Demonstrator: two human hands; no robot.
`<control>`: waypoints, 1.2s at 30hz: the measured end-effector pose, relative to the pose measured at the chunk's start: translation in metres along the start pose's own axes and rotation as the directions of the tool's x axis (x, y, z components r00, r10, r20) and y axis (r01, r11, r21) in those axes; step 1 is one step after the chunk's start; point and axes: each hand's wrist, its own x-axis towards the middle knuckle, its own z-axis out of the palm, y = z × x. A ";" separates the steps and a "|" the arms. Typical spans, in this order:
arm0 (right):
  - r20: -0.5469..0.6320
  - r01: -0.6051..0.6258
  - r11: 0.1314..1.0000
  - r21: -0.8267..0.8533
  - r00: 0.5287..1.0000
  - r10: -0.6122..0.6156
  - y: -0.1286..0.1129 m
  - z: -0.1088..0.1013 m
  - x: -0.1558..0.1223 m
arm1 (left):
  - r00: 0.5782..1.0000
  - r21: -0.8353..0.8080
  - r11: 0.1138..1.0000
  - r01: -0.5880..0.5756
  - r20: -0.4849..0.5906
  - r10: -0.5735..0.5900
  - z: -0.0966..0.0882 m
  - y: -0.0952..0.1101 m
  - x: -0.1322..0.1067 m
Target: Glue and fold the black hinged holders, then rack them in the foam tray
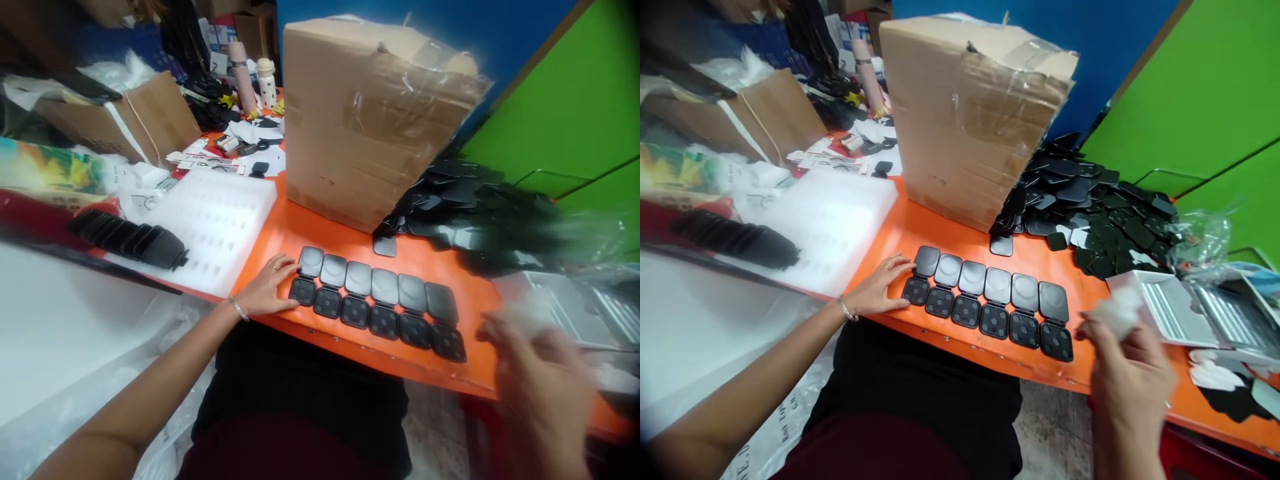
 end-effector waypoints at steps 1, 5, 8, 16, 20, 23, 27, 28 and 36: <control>0.107 -0.059 0.994 0.087 0.993 0.050 -0.009 0.010 -0.006 | 1.000 0.006 1.000 -0.003 0.001 0.003 0.001 -0.002 0.000; 0.456 -0.245 0.924 0.293 0.886 0.090 -0.033 0.051 -0.024 | 0.998 0.027 0.999 -0.035 -0.056 0.037 0.009 -0.007 -0.001; 0.597 -0.326 0.878 0.351 0.800 0.059 -0.047 0.074 -0.034 | 0.992 0.033 0.997 -0.070 -0.100 0.073 0.013 -0.011 -0.002; 0.673 -0.439 0.740 0.510 0.740 -0.024 -0.069 0.102 -0.046 | 0.981 0.027 0.993 -0.118 -0.149 0.121 0.017 -0.017 -0.004; 0.686 -0.552 0.601 0.578 0.727 0.008 -0.072 0.103 -0.042 | 0.982 0.035 0.992 -0.117 -0.145 0.121 0.018 -0.018 -0.005; 0.703 -0.642 0.497 0.584 0.706 0.086 -0.065 0.095 -0.035 | 0.981 0.035 0.992 -0.119 -0.150 0.123 0.017 -0.016 -0.005; 0.712 -0.715 0.354 0.603 0.682 0.165 -0.048 0.076 -0.022 | 0.984 0.042 0.993 -0.106 -0.142 0.111 0.015 -0.015 -0.005; 0.705 -0.719 0.322 0.616 0.686 0.181 -0.043 0.069 -0.018 | 0.985 0.050 0.994 -0.100 -0.136 0.106 0.014 -0.015 -0.005; 0.424 -0.471 0.095 0.877 0.852 0.308 0.010 -0.004 0.015 | 0.975 0.136 0.978 -0.157 -0.137 0.175 0.018 -0.022 -0.005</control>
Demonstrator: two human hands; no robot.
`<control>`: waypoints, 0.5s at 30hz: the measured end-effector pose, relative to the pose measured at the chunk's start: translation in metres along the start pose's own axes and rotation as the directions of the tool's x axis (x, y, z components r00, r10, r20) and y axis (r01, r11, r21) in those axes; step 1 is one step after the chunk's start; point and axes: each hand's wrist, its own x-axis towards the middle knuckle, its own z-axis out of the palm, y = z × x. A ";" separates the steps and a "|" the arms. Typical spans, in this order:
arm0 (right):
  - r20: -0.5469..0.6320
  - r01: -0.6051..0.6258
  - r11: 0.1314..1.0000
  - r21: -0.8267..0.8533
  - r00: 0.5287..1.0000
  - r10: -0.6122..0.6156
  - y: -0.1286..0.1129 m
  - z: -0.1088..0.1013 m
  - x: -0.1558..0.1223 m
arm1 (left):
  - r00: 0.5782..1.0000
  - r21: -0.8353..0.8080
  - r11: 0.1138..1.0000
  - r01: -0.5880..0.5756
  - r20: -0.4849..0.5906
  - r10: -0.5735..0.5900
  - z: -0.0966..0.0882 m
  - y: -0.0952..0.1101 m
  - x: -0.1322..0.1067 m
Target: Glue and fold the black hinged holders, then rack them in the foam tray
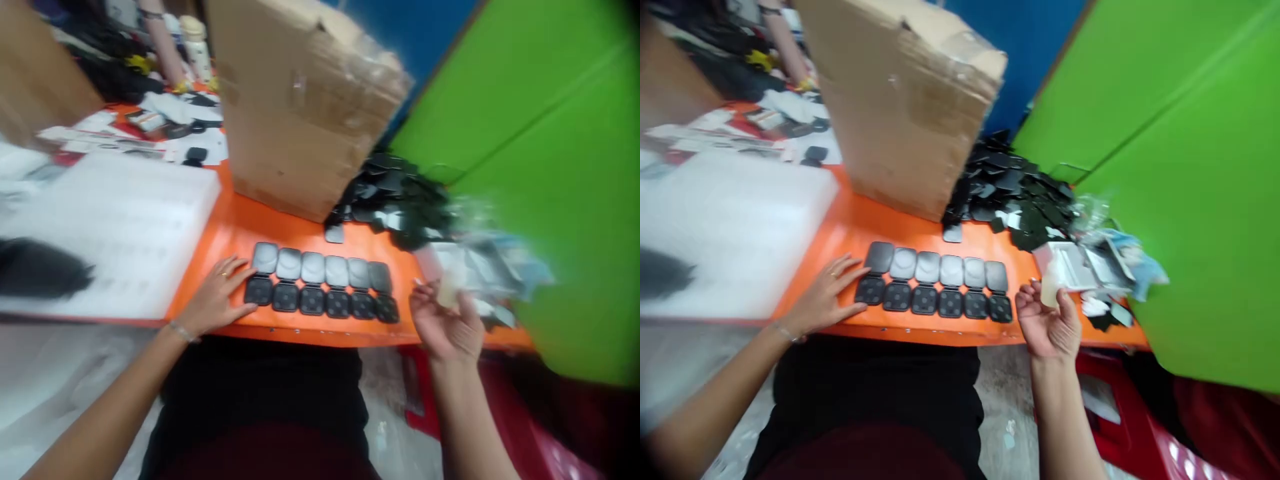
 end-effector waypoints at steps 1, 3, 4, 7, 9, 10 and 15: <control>-0.032 0.044 0.999 0.007 0.999 -0.044 -0.009 -0.009 0.000 | 1.000 0.018 1.000 -0.001 -0.003 0.001 0.002 -0.002 0.000; -0.062 0.112 0.994 -0.011 0.992 -0.112 -0.025 -0.028 0.000 | 1.000 0.052 0.999 -0.012 0.003 0.012 0.005 -0.007 0.002; -0.061 0.133 0.991 -0.032 0.989 -0.134 -0.032 -0.037 0.000 | 1.000 0.063 0.998 -0.017 0.006 0.016 0.007 -0.009 0.003; -0.033 0.174 0.979 -0.110 0.983 -0.179 -0.050 -0.066 0.001 | 1.000 0.079 0.997 -0.021 -0.001 0.022 0.010 -0.012 0.004; -0.006 0.199 0.966 -0.163 0.979 -0.203 -0.060 -0.084 0.004 | 1.000 0.092 0.996 -0.018 0.003 0.018 0.010 -0.011 0.004; 0.008 0.207 0.957 -0.201 0.978 -0.210 -0.065 -0.092 0.007 | 1.000 0.098 0.995 -0.015 0.008 0.014 0.010 -0.010 0.003; -0.026 0.159 0.863 -0.479 0.980 -0.196 -0.082 -0.121 0.027 | 1.000 0.124 0.992 0.011 0.018 -0.013 0.010 -0.010 0.002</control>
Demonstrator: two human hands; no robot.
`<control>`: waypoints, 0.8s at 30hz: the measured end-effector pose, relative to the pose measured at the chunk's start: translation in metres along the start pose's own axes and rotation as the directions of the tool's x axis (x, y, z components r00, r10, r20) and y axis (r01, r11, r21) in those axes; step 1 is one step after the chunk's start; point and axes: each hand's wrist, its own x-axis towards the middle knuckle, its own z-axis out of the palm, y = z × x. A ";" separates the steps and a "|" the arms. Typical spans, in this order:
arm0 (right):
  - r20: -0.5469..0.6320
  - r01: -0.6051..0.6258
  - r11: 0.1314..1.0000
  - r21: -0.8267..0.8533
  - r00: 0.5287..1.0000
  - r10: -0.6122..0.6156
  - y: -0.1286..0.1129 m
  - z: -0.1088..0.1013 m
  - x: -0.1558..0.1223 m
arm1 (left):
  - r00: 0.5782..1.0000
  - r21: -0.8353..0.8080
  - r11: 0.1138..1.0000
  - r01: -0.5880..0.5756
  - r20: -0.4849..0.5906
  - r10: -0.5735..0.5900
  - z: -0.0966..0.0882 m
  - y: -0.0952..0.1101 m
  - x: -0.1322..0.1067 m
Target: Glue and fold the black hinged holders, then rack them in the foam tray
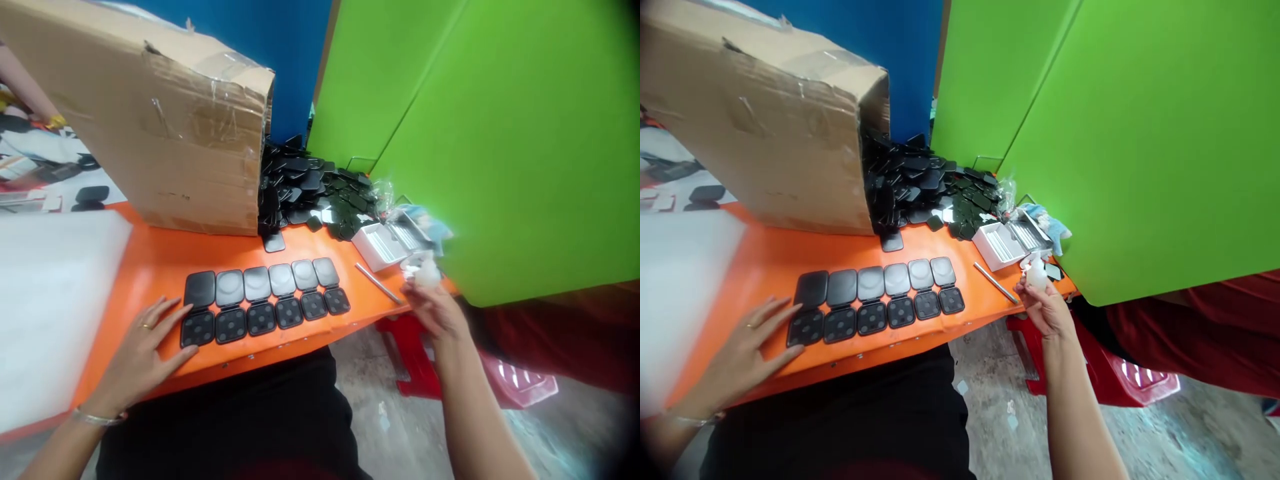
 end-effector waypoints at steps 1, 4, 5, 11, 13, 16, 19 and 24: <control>-0.004 -0.008 0.999 -0.040 1.000 0.008 0.001 -0.002 0.005 | 1.000 0.001 1.000 0.001 -0.002 -0.001 0.001 -0.001 0.000; -0.044 0.069 0.990 -0.119 0.996 -0.075 0.005 -0.005 0.017 | 1.000 -0.009 1.000 0.000 -0.002 0.000 0.002 -0.002 0.000; -0.086 0.126 0.977 -0.172 0.986 -0.143 0.006 -0.006 0.020 | 1.000 -0.013 1.000 0.002 0.001 -0.002 0.002 -0.003 0.000; -0.138 0.182 0.670 -0.720 0.908 -0.395 0.012 -0.017 0.040 | 0.998 -0.024 0.999 0.041 0.041 -0.040 -0.003 0.001 0.001; -0.107 0.200 0.619 -0.759 0.900 -0.422 0.016 -0.019 0.047 | 0.998 -0.029 0.998 0.050 0.046 -0.049 -0.004 0.002 0.001; -0.101 0.194 0.565 -0.802 0.888 -0.448 0.026 -0.018 0.055 | 0.997 -0.032 0.998 0.053 0.053 -0.051 -0.004 0.002 0.001; -0.111 0.148 0.488 -0.860 0.880 -0.462 0.040 -0.015 0.061 | 0.996 -0.021 0.998 0.064 0.067 -0.062 -0.003 0.001 0.001; -0.108 0.106 0.416 -0.903 0.882 -0.458 0.046 -0.012 0.065 | 0.994 -0.008 0.997 0.083 0.072 -0.082 -0.002 0.000 0.001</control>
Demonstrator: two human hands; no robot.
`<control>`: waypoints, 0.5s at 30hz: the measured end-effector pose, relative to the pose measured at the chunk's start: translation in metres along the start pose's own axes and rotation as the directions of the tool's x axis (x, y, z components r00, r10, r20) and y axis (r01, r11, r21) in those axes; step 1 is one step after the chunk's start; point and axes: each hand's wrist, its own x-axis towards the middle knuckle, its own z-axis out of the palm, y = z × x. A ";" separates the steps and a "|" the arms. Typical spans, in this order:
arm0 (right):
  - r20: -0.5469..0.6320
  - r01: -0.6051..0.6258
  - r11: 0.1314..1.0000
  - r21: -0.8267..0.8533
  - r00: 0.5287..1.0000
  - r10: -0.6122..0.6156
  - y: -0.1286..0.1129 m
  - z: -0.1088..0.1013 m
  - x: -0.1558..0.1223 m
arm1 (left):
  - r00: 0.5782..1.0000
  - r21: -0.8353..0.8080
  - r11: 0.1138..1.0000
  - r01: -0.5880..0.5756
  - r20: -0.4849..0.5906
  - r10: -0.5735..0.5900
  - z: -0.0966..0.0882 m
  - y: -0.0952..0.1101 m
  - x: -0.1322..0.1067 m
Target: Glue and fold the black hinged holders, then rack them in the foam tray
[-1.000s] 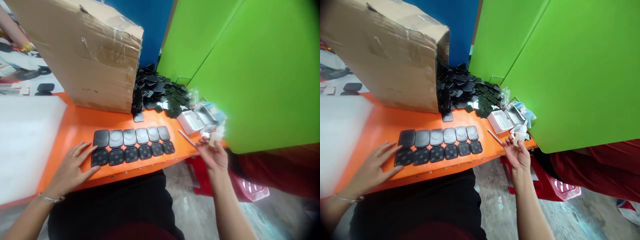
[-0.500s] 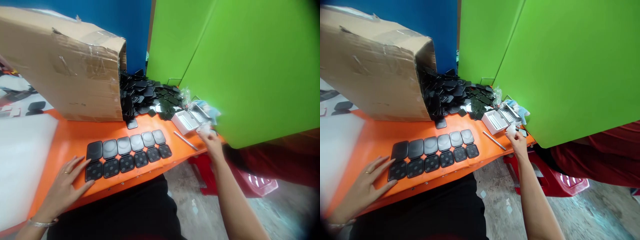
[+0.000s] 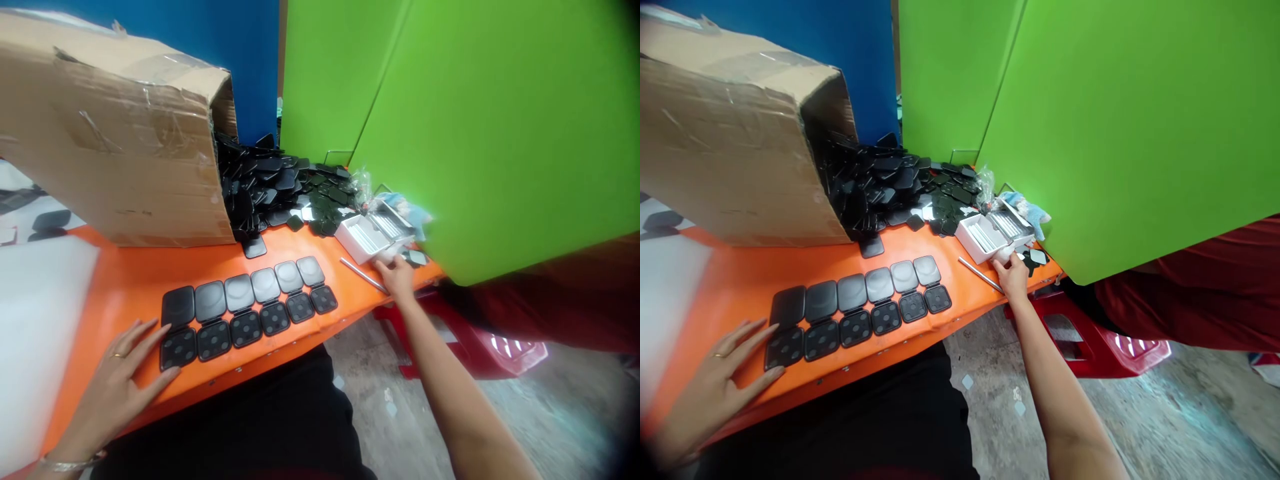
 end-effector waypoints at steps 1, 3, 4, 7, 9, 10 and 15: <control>0.012 0.005 1.000 -0.008 1.000 -0.005 -0.001 -0.002 -0.001 | 1.000 0.000 1.000 0.002 0.002 -0.002 0.000 0.000 0.000; 0.002 0.039 0.999 -0.004 0.999 -0.038 -0.004 -0.007 -0.008 | 1.000 -0.003 1.000 0.007 -0.003 -0.007 0.000 0.000 0.000; -0.038 0.064 0.998 0.006 0.997 -0.064 -0.005 -0.010 -0.014 | 1.000 -0.004 1.000 0.009 -0.007 -0.009 0.000 0.001 0.000; -0.184 0.157 0.987 0.020 0.971 -0.151 -0.008 -0.017 -0.036 | 1.000 -0.006 1.000 0.013 -0.003 -0.013 -0.002 0.002 0.000; -0.113 0.236 0.972 -0.019 0.965 -0.237 -0.009 -0.017 -0.049 | 1.000 -0.008 1.000 0.014 0.006 -0.014 -0.003 0.003 0.000; -0.029 0.276 0.960 -0.047 0.960 -0.278 -0.010 -0.015 -0.054 | 1.000 -0.011 1.000 0.012 0.008 -0.012 -0.004 0.004 0.000; 0.212 0.332 0.927 -0.176 0.932 -0.294 -0.020 -0.010 -0.059 | 1.000 -0.009 1.000 0.000 0.007 0.000 -0.003 0.003 0.001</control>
